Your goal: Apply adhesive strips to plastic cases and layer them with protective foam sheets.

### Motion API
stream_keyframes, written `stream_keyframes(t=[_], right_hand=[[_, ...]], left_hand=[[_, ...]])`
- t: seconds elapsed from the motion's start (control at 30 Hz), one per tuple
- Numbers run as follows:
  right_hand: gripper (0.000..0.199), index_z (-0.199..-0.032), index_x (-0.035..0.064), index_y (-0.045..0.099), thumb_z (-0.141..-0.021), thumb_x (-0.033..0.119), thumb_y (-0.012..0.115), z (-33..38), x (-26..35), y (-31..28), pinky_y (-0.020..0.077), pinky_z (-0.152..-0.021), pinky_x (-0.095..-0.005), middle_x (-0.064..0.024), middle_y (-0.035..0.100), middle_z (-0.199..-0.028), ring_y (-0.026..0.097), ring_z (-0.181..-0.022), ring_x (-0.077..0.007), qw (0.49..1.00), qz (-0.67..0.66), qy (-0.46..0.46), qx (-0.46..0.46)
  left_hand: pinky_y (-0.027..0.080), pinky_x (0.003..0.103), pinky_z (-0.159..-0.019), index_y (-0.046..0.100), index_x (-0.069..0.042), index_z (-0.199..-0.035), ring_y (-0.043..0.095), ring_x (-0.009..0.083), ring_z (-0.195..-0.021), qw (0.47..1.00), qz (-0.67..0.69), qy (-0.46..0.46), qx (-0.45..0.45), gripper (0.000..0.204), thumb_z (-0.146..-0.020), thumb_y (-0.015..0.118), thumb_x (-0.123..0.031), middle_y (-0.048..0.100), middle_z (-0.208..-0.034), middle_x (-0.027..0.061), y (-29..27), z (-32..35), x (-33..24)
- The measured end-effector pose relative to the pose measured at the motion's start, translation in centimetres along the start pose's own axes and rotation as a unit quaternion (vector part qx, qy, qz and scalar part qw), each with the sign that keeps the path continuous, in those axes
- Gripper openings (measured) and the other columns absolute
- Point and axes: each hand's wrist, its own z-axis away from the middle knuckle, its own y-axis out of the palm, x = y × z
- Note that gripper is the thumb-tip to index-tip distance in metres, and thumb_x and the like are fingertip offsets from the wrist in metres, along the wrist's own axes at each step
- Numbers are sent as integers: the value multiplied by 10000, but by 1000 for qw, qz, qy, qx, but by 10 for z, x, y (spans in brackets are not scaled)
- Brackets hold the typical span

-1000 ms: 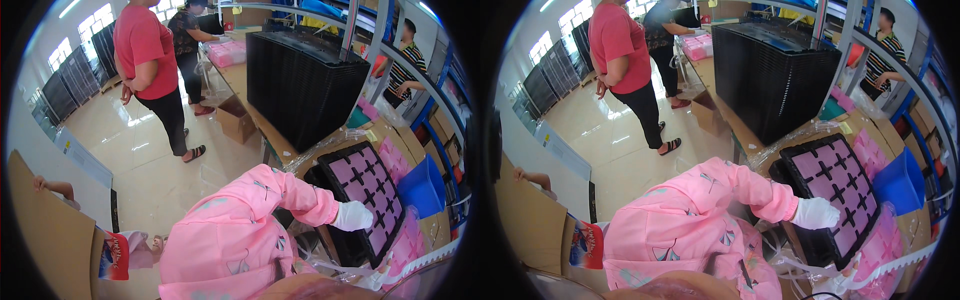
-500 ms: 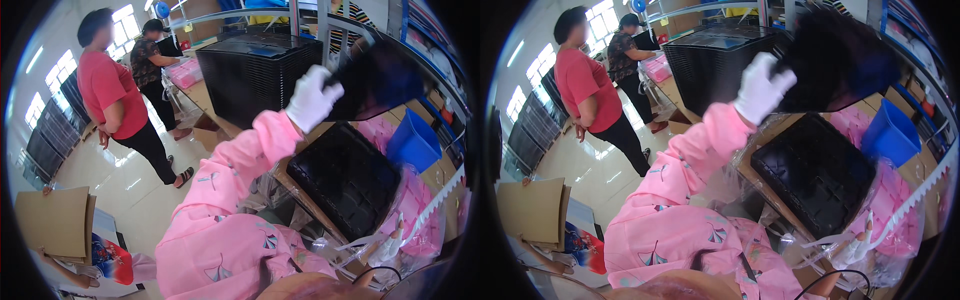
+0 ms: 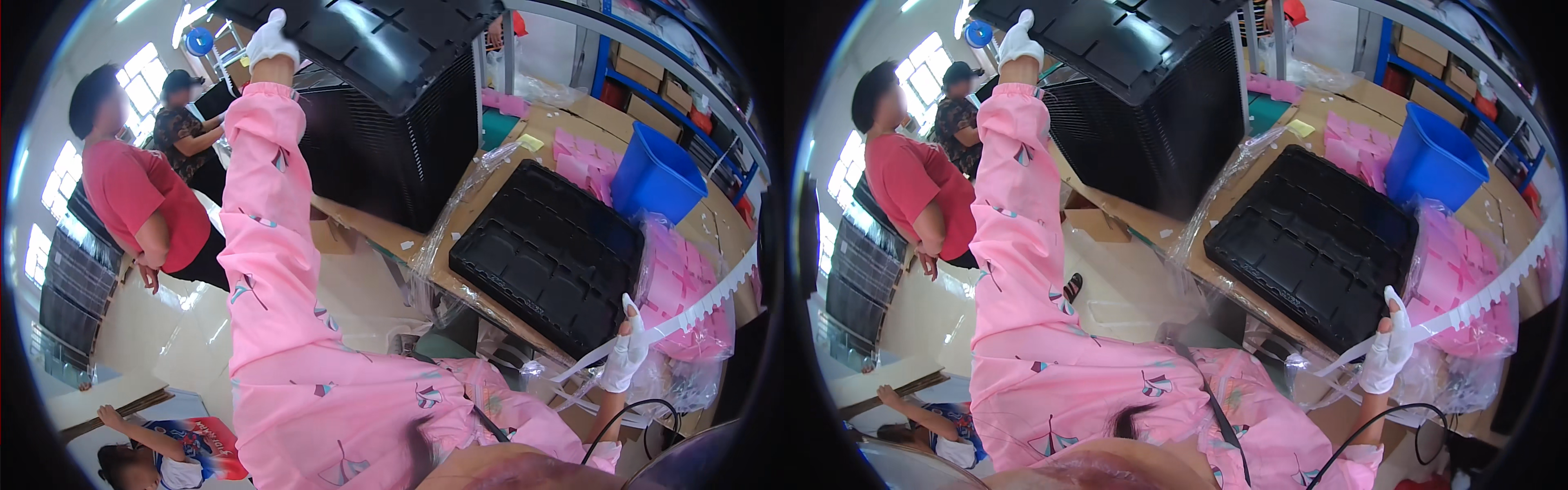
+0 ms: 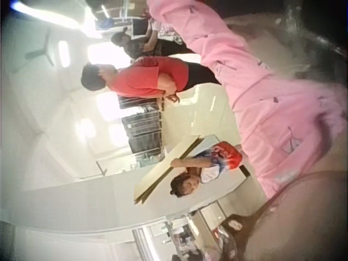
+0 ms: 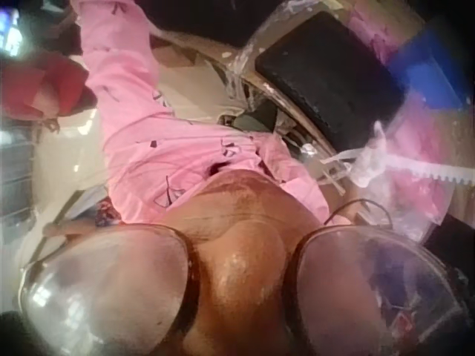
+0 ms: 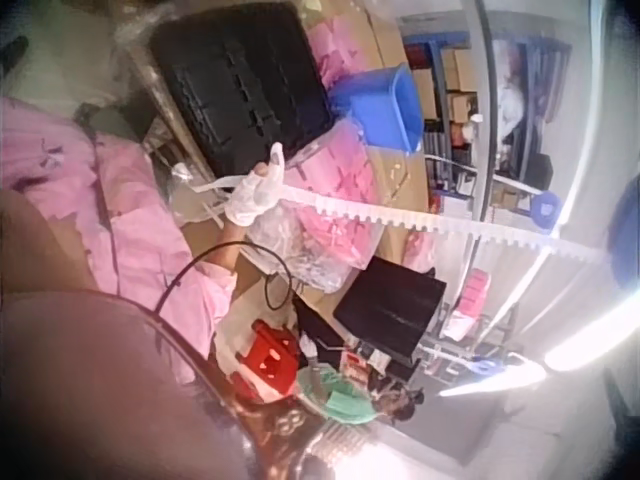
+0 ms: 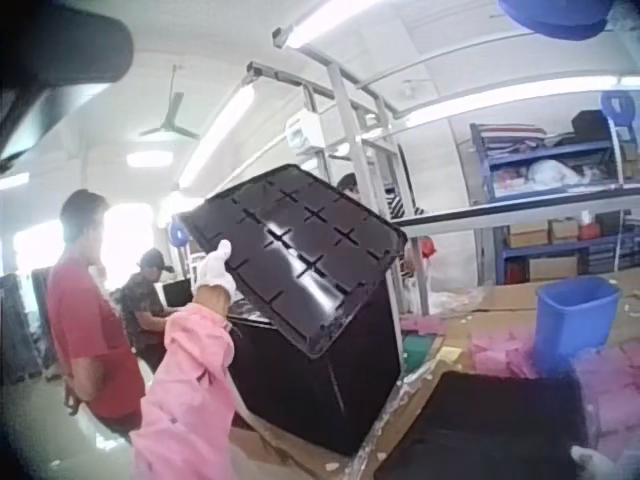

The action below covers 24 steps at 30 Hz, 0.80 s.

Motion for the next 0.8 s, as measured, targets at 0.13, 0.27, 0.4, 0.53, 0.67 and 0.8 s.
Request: stream_keyframes(t=[0.13,0.27,0.4,0.53,0.67,0.8], right_hand=[[328,-1161,-23,543,-938,214,497,2,2,5,382,-967,-356,-150,590,-1152,548,-1088,-256,1000,17,9,18],[282,-1132,-6,554,-926,180,506,2,6,7,409,-926,-355,-160,601,-1113,569,-1045,-290,995,87,-22,54],[266,-1114,-3,563,-919,171,512,4,14,1,424,-896,-350,-161,605,-1100,579,-1014,-294,990,131,-9,54],[275,-1119,-2,564,-920,181,514,4,12,6,419,-898,-336,-154,610,-1093,575,-1021,-274,992,116,-1,57],[284,-1116,-2,573,-917,194,522,1,11,15,415,-900,-326,-142,614,-1086,572,-1018,-256,995,69,18,72],[289,-1113,-1,581,-912,199,529,8,10,12,416,-893,-320,-132,616,-1078,574,-1000,-245,994,78,47,64]], left_hand=[[429,379,-913,511,-103,-1167,548,367,-1078,990,-129,-11,63,356,-815,547,-142,572,-1164,203,32,-31,48],[340,358,-988,490,-19,-1227,466,316,-1185,972,-20,-192,136,503,-906,406,-397,469,-1289,215,51,-63,123],[337,348,-989,512,-60,-1219,473,256,-1190,934,45,-307,180,439,-927,370,-355,502,-1283,160,61,-24,76],[410,354,-921,536,-45,-1175,527,263,-1072,908,207,-338,134,386,-923,442,-322,561,-1167,140,90,-58,152],[437,349,-890,552,-29,-1158,557,266,-1021,978,41,-118,169,380,-909,493,-310,586,-1135,139,112,-107,242],[402,403,-926,556,-69,-1169,525,283,-1142,922,-287,-92,242,470,-857,434,-399,559,-1218,133,95,-66,150]])
